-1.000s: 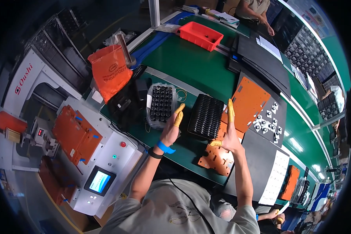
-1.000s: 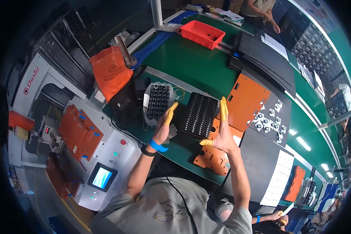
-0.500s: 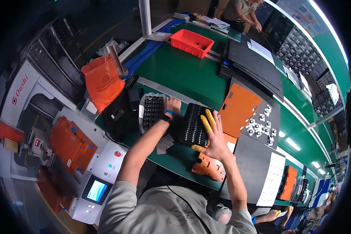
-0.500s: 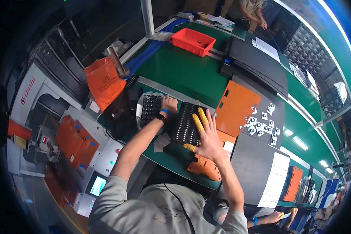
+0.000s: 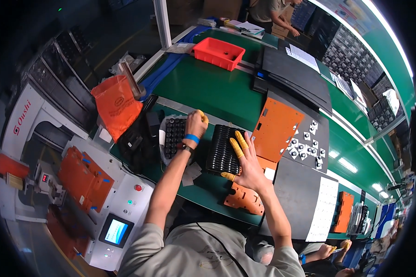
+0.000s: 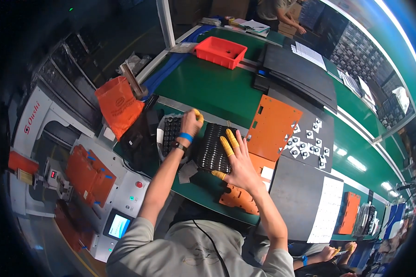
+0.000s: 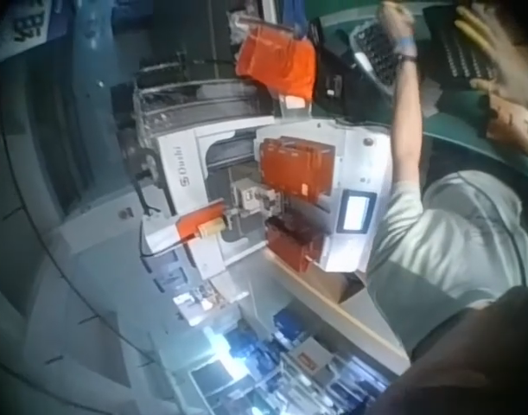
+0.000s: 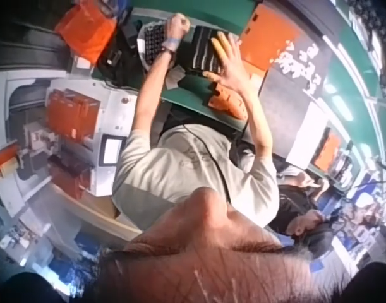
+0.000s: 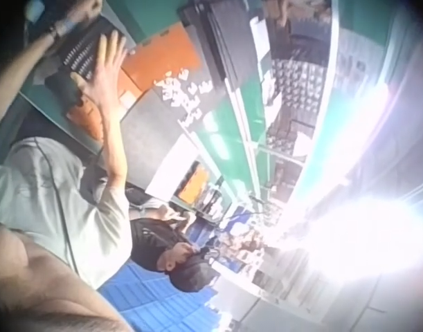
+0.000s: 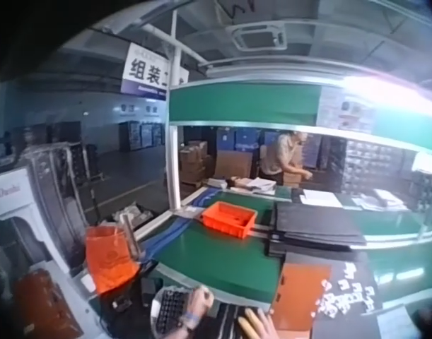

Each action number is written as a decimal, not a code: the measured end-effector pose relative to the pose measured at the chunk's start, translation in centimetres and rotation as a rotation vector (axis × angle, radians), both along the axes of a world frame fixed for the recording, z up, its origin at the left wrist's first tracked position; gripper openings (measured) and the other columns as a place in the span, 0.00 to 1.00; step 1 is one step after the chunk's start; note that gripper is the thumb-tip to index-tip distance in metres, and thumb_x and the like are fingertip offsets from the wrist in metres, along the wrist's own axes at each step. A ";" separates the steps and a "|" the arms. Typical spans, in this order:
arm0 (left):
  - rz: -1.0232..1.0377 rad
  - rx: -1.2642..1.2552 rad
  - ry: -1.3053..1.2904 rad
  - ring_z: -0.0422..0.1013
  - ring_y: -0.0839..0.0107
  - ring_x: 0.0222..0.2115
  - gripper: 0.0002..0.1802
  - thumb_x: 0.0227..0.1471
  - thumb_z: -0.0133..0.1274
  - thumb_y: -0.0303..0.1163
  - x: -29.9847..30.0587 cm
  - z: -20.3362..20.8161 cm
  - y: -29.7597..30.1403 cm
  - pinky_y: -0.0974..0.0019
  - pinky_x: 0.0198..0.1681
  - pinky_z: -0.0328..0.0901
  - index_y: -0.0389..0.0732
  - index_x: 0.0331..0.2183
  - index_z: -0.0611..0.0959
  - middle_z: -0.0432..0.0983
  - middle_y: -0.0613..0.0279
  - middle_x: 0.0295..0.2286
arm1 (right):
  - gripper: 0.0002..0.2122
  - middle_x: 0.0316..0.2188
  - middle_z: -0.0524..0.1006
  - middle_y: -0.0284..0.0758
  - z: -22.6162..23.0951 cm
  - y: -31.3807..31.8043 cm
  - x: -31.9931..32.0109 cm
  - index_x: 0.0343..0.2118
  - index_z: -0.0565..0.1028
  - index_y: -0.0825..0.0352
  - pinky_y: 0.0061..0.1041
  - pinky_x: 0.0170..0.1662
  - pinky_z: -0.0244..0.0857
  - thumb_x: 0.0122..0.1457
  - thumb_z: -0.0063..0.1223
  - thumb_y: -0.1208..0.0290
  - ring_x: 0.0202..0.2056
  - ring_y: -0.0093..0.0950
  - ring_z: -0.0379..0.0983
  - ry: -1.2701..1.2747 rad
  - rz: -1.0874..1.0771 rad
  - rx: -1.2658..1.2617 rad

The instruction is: Stacking and bundling black component trays using rubber bands.

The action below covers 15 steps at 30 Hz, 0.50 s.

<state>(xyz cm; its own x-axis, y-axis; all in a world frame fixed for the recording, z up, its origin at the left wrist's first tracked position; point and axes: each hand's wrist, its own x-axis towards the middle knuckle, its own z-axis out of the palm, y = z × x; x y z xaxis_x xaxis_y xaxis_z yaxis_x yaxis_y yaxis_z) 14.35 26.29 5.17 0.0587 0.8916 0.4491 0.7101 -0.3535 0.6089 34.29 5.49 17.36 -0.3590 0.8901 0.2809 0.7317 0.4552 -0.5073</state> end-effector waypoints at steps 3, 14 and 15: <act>-0.146 -0.126 -0.673 0.79 0.68 0.29 0.09 0.58 0.56 0.32 -1.7 3.4 -0.6 0.65 0.34 0.73 0.34 0.34 0.81 0.81 0.59 0.28 | 0.47 0.69 0.49 0.50 0.0 0.0 -0.4 0.67 0.56 0.68 0.52 0.71 0.33 0.45 0.71 0.60 0.72 0.50 0.33 0.016 0.011 0.008; -0.644 -0.479 -1.485 0.75 0.71 0.33 0.09 0.63 0.51 0.31 -1.0 13.1 -8.3 0.70 0.35 0.71 0.35 0.39 0.80 0.74 0.64 0.31 | 0.45 0.68 0.51 0.50 -0.2 -0.1 -0.1 0.65 0.59 0.69 0.51 0.71 0.37 0.44 0.72 0.62 0.71 0.51 0.33 0.053 0.008 0.034; -0.761 -0.558 -1.625 0.74 0.72 0.32 0.09 0.63 0.51 0.30 -1.3 12.3 -8.3 0.72 0.33 0.70 0.35 0.39 0.80 0.74 0.65 0.31 | 0.46 0.69 0.50 0.48 -0.2 -0.1 -0.1 0.66 0.58 0.68 0.50 0.71 0.38 0.44 0.73 0.62 0.72 0.50 0.32 0.035 0.007 0.024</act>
<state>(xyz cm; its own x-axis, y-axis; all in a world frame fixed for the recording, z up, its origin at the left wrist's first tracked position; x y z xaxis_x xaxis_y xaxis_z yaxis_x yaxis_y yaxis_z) 13.09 18.04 17.50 0.3315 0.9276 0.1720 -0.7952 0.1766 0.5801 34.23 5.35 17.12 -0.3545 0.8804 0.3149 0.7108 0.4726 -0.5210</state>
